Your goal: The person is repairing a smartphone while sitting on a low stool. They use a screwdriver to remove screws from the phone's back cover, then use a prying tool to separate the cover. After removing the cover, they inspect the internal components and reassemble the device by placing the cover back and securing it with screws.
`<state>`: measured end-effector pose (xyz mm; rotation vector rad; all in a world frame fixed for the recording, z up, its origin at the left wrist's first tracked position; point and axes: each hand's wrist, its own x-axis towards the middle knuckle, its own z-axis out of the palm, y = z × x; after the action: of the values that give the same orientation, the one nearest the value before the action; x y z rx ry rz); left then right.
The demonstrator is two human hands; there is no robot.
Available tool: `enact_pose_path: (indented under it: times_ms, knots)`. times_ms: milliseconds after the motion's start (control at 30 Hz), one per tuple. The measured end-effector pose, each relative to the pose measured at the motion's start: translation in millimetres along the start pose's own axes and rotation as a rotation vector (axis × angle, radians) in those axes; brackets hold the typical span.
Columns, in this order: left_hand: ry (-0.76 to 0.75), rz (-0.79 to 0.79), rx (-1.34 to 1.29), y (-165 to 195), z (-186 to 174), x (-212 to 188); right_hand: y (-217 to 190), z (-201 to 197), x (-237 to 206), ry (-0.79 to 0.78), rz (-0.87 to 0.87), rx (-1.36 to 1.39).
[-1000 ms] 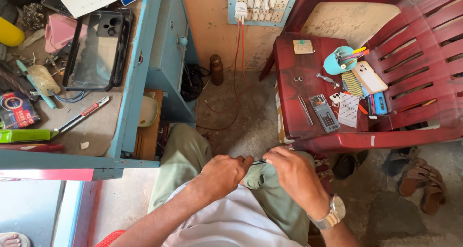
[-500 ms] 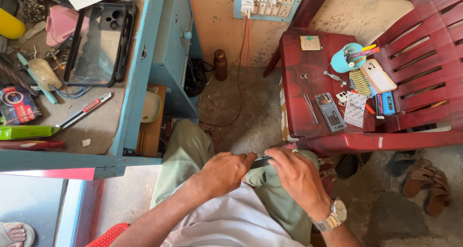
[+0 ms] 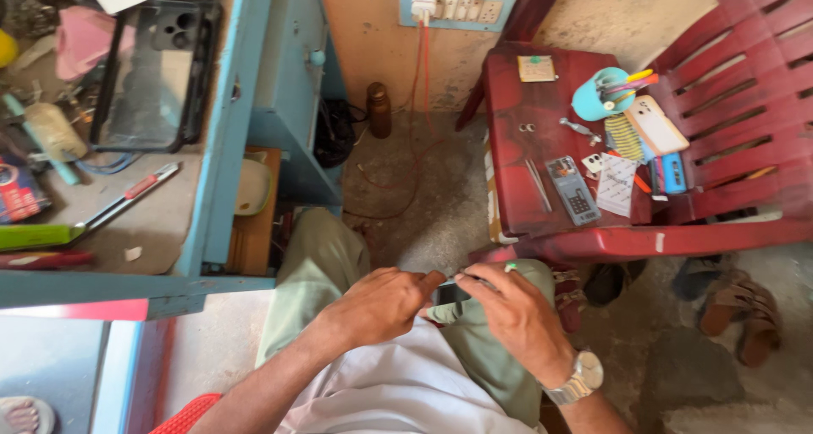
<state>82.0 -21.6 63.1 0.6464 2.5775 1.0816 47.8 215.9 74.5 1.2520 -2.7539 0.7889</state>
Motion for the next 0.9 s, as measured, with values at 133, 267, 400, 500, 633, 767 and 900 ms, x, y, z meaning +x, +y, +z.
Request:
enact_pose_path:
  times_ms: [133,267,400,500,633,767,900]
  knots:
    - [-0.069,-0.052,-0.023,-2,4,1,-1,2,-1,-0.001,-0.013,-0.012]
    - [0.006,-0.078,-0.247,-18,13,5,0,-10,-2,0.164,0.066,0.111]
    - [0.059,-0.212,-0.729,-47,36,7,19,-44,-6,0.331,0.212,0.063]
    - [0.113,-0.352,-1.077,-68,65,12,48,-79,-12,0.422,0.345,-0.037]
    - [0.173,-0.396,-1.447,-97,95,22,106,-117,-16,0.405,0.541,-0.095]
    - [0.234,-0.482,-1.507,-122,107,34,181,-124,-11,0.293,0.596,-0.144]
    - [0.256,-0.517,-1.522,-135,110,46,266,-108,4,0.098,0.555,-0.14]
